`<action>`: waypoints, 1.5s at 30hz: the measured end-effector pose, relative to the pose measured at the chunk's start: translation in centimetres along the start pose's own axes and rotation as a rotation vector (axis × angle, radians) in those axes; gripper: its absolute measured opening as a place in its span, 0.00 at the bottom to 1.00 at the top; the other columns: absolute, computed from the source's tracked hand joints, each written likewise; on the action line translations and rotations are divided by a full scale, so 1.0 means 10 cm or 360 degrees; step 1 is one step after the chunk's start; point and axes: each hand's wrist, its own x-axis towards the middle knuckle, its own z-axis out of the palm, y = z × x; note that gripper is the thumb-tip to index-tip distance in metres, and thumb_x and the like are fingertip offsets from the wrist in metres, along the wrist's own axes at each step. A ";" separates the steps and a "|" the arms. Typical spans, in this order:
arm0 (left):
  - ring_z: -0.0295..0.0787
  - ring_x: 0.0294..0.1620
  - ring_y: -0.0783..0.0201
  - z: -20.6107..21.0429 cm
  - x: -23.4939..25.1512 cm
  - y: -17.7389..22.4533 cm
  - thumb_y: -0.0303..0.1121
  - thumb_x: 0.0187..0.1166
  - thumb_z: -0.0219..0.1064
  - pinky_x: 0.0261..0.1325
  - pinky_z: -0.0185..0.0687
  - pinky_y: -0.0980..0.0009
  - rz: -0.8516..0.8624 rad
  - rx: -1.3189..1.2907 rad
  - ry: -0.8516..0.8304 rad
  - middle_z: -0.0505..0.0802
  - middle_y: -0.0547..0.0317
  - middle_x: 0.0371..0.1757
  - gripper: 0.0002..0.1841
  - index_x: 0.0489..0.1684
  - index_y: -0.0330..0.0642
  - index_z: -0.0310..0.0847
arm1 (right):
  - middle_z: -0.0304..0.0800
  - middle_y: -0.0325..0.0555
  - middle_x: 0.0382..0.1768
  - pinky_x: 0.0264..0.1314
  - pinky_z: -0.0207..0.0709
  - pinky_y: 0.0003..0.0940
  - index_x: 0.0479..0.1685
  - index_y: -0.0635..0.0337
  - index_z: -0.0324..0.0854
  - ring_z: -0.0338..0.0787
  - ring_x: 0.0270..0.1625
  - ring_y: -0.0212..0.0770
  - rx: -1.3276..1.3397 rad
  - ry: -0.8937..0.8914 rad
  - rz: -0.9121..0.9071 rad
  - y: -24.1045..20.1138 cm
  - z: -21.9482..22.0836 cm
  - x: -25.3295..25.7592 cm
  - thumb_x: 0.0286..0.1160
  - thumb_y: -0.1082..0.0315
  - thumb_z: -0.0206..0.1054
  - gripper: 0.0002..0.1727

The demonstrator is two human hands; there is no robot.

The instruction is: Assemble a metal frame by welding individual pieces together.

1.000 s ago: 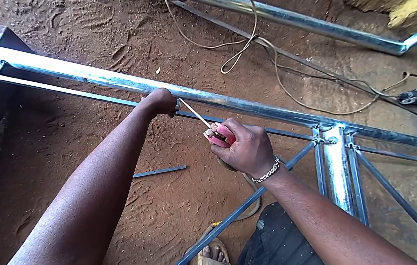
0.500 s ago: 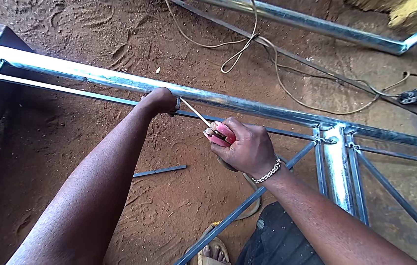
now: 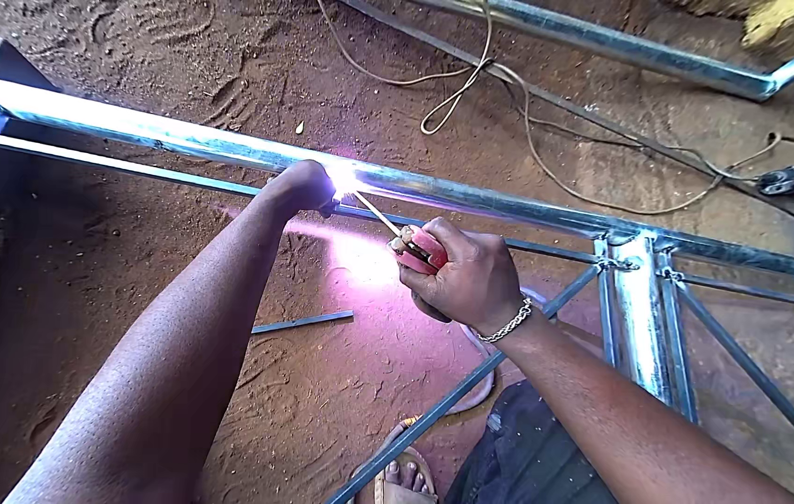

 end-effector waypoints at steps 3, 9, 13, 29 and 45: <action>0.87 0.62 0.39 0.06 0.09 -0.24 0.29 0.75 0.75 0.68 0.76 0.38 0.0250 -0.0028 0.0069 0.90 0.33 0.56 0.15 0.54 0.26 0.85 | 0.84 0.46 0.16 0.18 0.73 0.47 0.37 0.58 0.85 0.87 0.19 0.48 -0.0011 0.0004 0.0010 -0.01 -0.01 0.01 0.60 0.49 0.72 0.20; 0.88 0.49 0.40 0.08 0.18 -0.19 0.29 0.66 0.79 0.56 0.79 0.35 0.0290 -0.0017 0.0080 0.91 0.34 0.43 0.12 0.35 0.25 0.85 | 0.86 0.47 0.19 0.19 0.76 0.48 0.37 0.60 0.85 0.88 0.20 0.48 0.0019 -0.0019 0.0048 -0.02 0.00 0.01 0.60 0.50 0.74 0.21; 0.87 0.51 0.41 0.00 0.02 -0.03 0.31 0.75 0.73 0.57 0.77 0.37 0.0098 0.0052 0.0021 0.90 0.35 0.45 0.12 0.35 0.25 0.84 | 0.86 0.49 0.20 0.19 0.76 0.48 0.38 0.61 0.86 0.88 0.21 0.49 -0.0002 -0.0043 0.0050 -0.03 -0.01 0.02 0.61 0.50 0.74 0.21; 0.87 0.53 0.40 0.02 0.01 -0.14 0.24 0.69 0.75 0.60 0.78 0.38 0.0268 -0.0011 0.0091 0.90 0.33 0.48 0.10 0.39 0.23 0.84 | 0.85 0.47 0.19 0.19 0.74 0.46 0.37 0.60 0.84 0.88 0.21 0.47 0.0020 -0.0010 0.0015 -0.01 0.02 0.02 0.62 0.49 0.72 0.21; 0.87 0.54 0.39 0.06 0.13 -0.21 0.26 0.68 0.79 0.63 0.78 0.38 0.0342 0.0002 0.0102 0.90 0.30 0.49 0.15 0.42 0.20 0.84 | 0.86 0.48 0.20 0.20 0.75 0.48 0.38 0.60 0.85 0.89 0.22 0.49 0.0026 -0.0037 0.0054 -0.02 0.02 0.02 0.62 0.49 0.72 0.21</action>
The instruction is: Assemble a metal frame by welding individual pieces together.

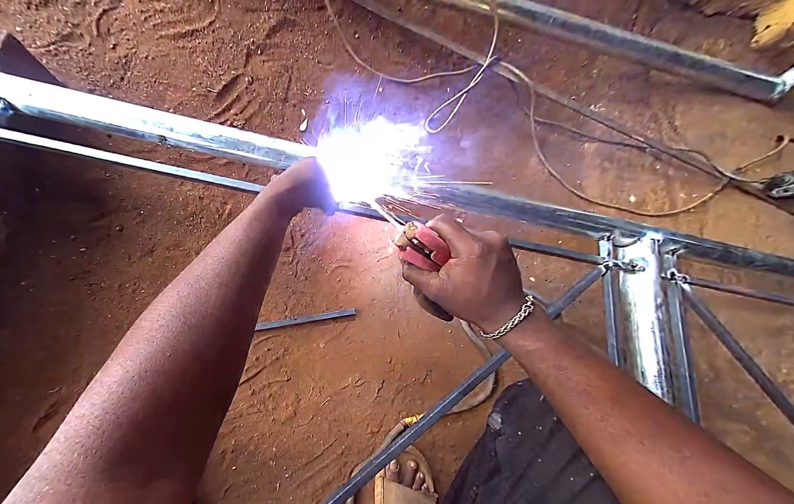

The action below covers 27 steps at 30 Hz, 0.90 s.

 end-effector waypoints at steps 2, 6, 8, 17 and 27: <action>0.85 0.61 0.44 -0.01 -0.11 0.04 0.29 0.82 0.69 0.69 0.76 0.45 -0.0135 -0.0086 -0.0023 0.87 0.32 0.58 0.15 0.55 0.22 0.81 | 0.86 0.49 0.19 0.19 0.75 0.49 0.38 0.62 0.85 0.88 0.21 0.50 0.0001 0.0081 0.0033 -0.01 -0.01 -0.01 0.61 0.53 0.73 0.19; 0.88 0.51 0.41 -0.02 0.03 0.09 0.31 0.72 0.76 0.58 0.79 0.36 -0.0135 -0.0028 -0.0050 0.91 0.36 0.45 0.12 0.38 0.27 0.86 | 0.91 0.54 0.26 0.24 0.80 0.47 0.42 0.67 0.86 0.91 0.25 0.49 0.0002 0.0296 0.0068 0.01 -0.12 0.03 0.66 0.56 0.74 0.20; 0.88 0.52 0.43 -0.01 0.07 0.07 0.32 0.76 0.73 0.58 0.78 0.38 -0.0162 -0.0050 -0.0074 0.91 0.37 0.47 0.12 0.41 0.28 0.86 | 0.92 0.53 0.29 0.26 0.81 0.44 0.43 0.65 0.85 0.93 0.28 0.47 -0.0032 0.0330 0.0071 0.04 -0.14 0.03 0.68 0.55 0.72 0.19; 0.89 0.57 0.43 -0.02 0.13 0.06 0.38 0.83 0.69 0.64 0.77 0.37 -0.0214 -0.0016 -0.0118 0.93 0.38 0.51 0.15 0.48 0.32 0.89 | 0.91 0.50 0.25 0.23 0.79 0.40 0.41 0.63 0.86 0.91 0.25 0.43 -0.0010 0.0402 0.0065 0.05 -0.17 0.02 0.67 0.54 0.72 0.19; 0.90 0.54 0.48 -0.05 0.04 0.14 0.46 0.75 0.78 0.63 0.79 0.41 -0.0399 -0.0206 -0.0044 0.94 0.42 0.49 0.22 0.43 0.30 0.88 | 0.91 0.51 0.27 0.25 0.79 0.41 0.42 0.64 0.85 0.91 0.27 0.44 -0.0003 0.0416 0.0105 0.10 -0.19 0.01 0.68 0.54 0.72 0.19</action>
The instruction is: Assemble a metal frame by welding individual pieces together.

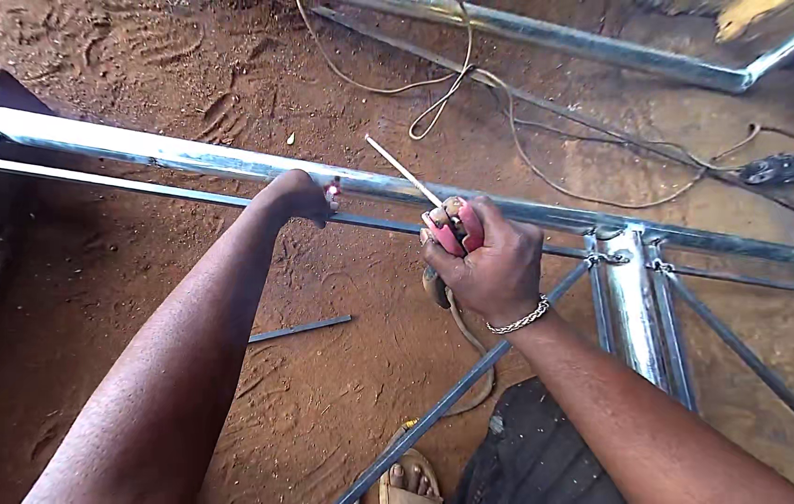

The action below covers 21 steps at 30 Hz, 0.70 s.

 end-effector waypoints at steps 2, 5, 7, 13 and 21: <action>0.90 0.53 0.49 0.00 -0.02 0.02 0.46 0.77 0.76 0.63 0.78 0.42 -0.0003 0.0041 -0.0031 0.94 0.43 0.48 0.22 0.43 0.31 0.88 | 0.91 0.51 0.27 0.25 0.79 0.40 0.41 0.64 0.85 0.91 0.27 0.44 -0.0019 0.0001 -0.0010 0.00 0.00 0.00 0.68 0.54 0.72 0.19; 0.89 0.53 0.49 -0.01 -0.04 0.04 0.45 0.80 0.73 0.62 0.77 0.41 0.0022 0.0103 -0.0064 0.93 0.43 0.48 0.19 0.41 0.31 0.88 | 0.91 0.51 0.26 0.25 0.79 0.39 0.41 0.64 0.85 0.91 0.27 0.43 -0.0016 0.0007 -0.0018 0.00 0.01 -0.01 0.67 0.55 0.72 0.18; 0.89 0.52 0.48 0.01 -0.01 0.04 0.44 0.79 0.74 0.59 0.78 0.40 -0.0009 0.0103 -0.0046 0.94 0.45 0.46 0.17 0.39 0.33 0.88 | 0.92 0.51 0.27 0.25 0.79 0.39 0.42 0.64 0.86 0.92 0.27 0.43 -0.0014 0.0004 -0.0021 0.00 0.01 -0.02 0.67 0.55 0.72 0.18; 0.90 0.53 0.45 0.10 0.04 -0.03 0.52 0.76 0.67 0.62 0.66 0.28 0.0007 0.0126 0.0057 0.96 0.47 0.43 0.21 0.34 0.39 0.89 | 0.92 0.53 0.28 0.26 0.81 0.42 0.43 0.65 0.86 0.93 0.28 0.45 -0.0014 -0.0024 -0.0021 0.02 0.01 -0.01 0.68 0.55 0.72 0.19; 0.90 0.50 0.48 0.12 0.05 0.01 0.55 0.74 0.71 0.61 0.68 0.33 -0.0058 0.0193 0.0110 0.95 0.50 0.40 0.22 0.32 0.41 0.90 | 0.92 0.53 0.29 0.27 0.80 0.41 0.45 0.65 0.86 0.92 0.29 0.45 -0.0010 -0.0027 -0.0008 0.05 0.05 0.03 0.69 0.53 0.72 0.21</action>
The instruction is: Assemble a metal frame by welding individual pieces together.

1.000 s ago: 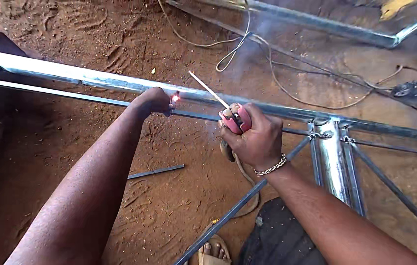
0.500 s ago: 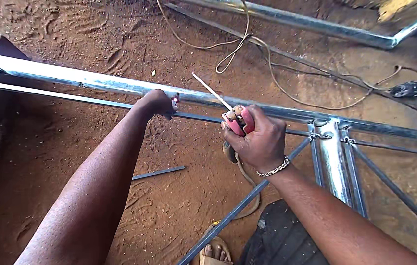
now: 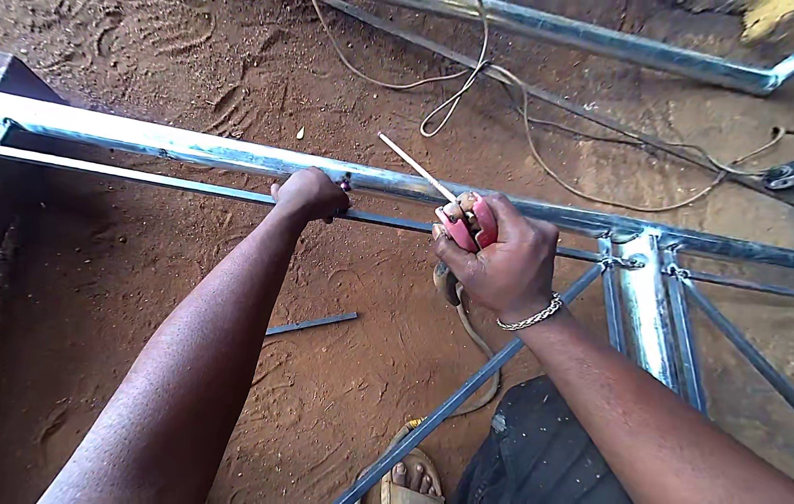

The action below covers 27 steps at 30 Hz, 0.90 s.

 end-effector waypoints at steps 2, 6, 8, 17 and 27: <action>0.90 0.48 0.49 0.00 -0.02 0.04 0.52 0.73 0.72 0.59 0.69 0.34 -0.0017 -0.0019 0.0017 0.95 0.50 0.39 0.19 0.31 0.42 0.89 | 0.93 0.53 0.30 0.29 0.81 0.41 0.47 0.65 0.86 0.93 0.30 0.44 -0.0001 0.0002 0.0013 0.01 -0.01 0.00 0.69 0.53 0.72 0.21; 0.90 0.48 0.49 -0.02 -0.03 0.08 0.48 0.73 0.71 0.59 0.69 0.33 -0.0029 -0.0047 -0.0012 0.95 0.50 0.40 0.17 0.32 0.41 0.87 | 0.92 0.52 0.29 0.28 0.80 0.40 0.45 0.64 0.85 0.92 0.29 0.44 -0.0001 0.0020 0.0024 0.02 -0.06 0.00 0.69 0.54 0.72 0.20; 0.89 0.45 0.51 -0.01 -0.02 0.08 0.48 0.72 0.72 0.56 0.69 0.35 -0.0037 -0.0062 -0.0025 0.94 0.52 0.37 0.17 0.30 0.41 0.87 | 0.92 0.52 0.28 0.28 0.79 0.40 0.45 0.64 0.86 0.92 0.29 0.43 0.0002 0.0017 0.0034 0.04 -0.11 -0.02 0.69 0.54 0.71 0.20; 0.84 0.63 0.39 -0.31 -0.07 -0.94 0.58 0.60 0.84 0.68 0.72 0.33 0.0767 0.0268 0.0632 0.91 0.43 0.56 0.33 0.59 0.43 0.89 | 0.89 0.36 0.31 0.36 0.77 0.23 0.49 0.57 0.86 0.85 0.32 0.21 0.0386 -0.0275 0.0335 0.12 -0.28 -0.11 0.68 0.52 0.72 0.19; 0.63 0.91 0.43 -0.03 0.04 -0.95 0.24 0.65 0.72 0.86 0.57 0.36 0.0841 0.0800 0.0848 0.74 0.59 0.89 0.42 0.88 0.58 0.69 | 0.87 0.30 0.30 0.34 0.79 0.25 0.50 0.52 0.86 0.84 0.31 0.21 0.0514 -0.0411 0.0485 -0.03 -0.14 -0.04 0.68 0.52 0.73 0.18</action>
